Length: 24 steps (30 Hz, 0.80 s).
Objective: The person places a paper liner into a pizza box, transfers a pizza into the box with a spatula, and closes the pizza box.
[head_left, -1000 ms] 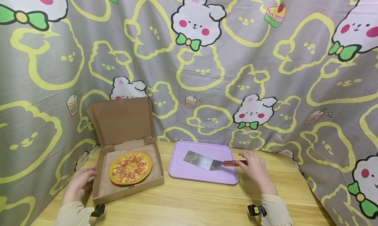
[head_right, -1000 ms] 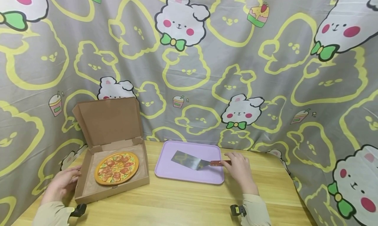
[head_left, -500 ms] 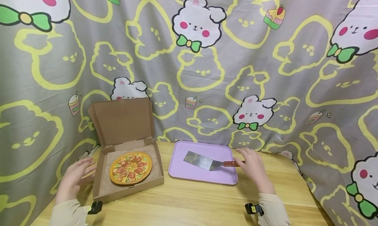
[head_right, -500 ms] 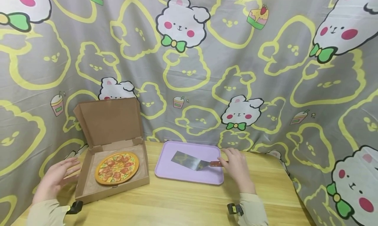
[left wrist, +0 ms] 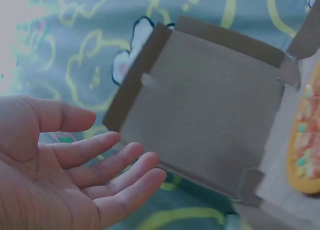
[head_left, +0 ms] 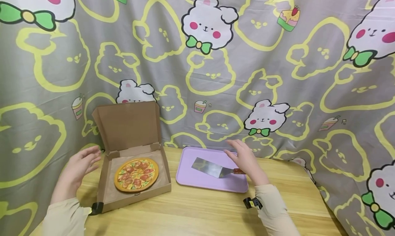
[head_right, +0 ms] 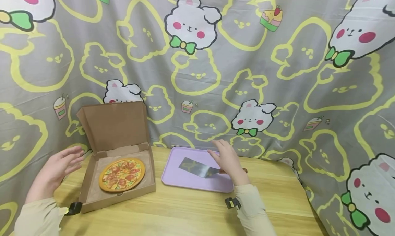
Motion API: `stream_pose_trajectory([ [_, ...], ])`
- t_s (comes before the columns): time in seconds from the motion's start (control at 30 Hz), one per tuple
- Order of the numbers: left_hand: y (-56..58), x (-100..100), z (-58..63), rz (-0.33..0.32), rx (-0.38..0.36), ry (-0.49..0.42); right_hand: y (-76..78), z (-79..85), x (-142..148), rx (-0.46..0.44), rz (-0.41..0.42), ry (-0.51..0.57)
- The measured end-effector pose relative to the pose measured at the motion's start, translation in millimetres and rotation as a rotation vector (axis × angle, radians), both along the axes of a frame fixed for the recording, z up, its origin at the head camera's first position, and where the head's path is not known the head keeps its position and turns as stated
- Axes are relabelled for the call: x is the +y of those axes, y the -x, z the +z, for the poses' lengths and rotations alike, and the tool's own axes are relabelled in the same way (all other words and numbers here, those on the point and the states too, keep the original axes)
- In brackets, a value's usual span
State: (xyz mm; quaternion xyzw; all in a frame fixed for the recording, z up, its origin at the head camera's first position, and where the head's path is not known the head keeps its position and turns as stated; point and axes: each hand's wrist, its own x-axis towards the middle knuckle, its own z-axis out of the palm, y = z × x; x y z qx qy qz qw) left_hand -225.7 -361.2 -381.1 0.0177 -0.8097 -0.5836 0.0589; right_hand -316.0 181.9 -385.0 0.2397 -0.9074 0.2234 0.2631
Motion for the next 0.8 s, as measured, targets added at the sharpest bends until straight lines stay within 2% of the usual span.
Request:
stream_pose_trajectory([
  [0.07, 1.1, 3, 12.8, -0.001, 0.005, 0.061, 4.6, 8.2, -13, -0.003, 0.034, 0.013],
  [0.23, 4.8, 4, 40.5, 0.016, -0.015, 0.281, 17.8, 30.6, -52, -0.037, 0.149, 0.064],
  [0.3, 7.1, 3, 48.2, 0.027, -0.020, 0.372, 23.1, 39.6, -68, -0.094, 0.191, 0.092],
  [0.43, 15.2, -4, 59.9, 0.033, -0.039, 0.488, 34.3, 53.3, -100, -0.211, 0.272, 0.165],
  [0.6, 34.6, -13, 69.5, 0.036, -0.075, 0.542, 50.9, 60.5, -136, -0.352, 0.298, 0.211],
  [0.8, 60.3, -20, 74.0, 0.035, -0.144, 0.404, 70.2, 63.2, -174, -0.453, 0.306, 0.258],
])
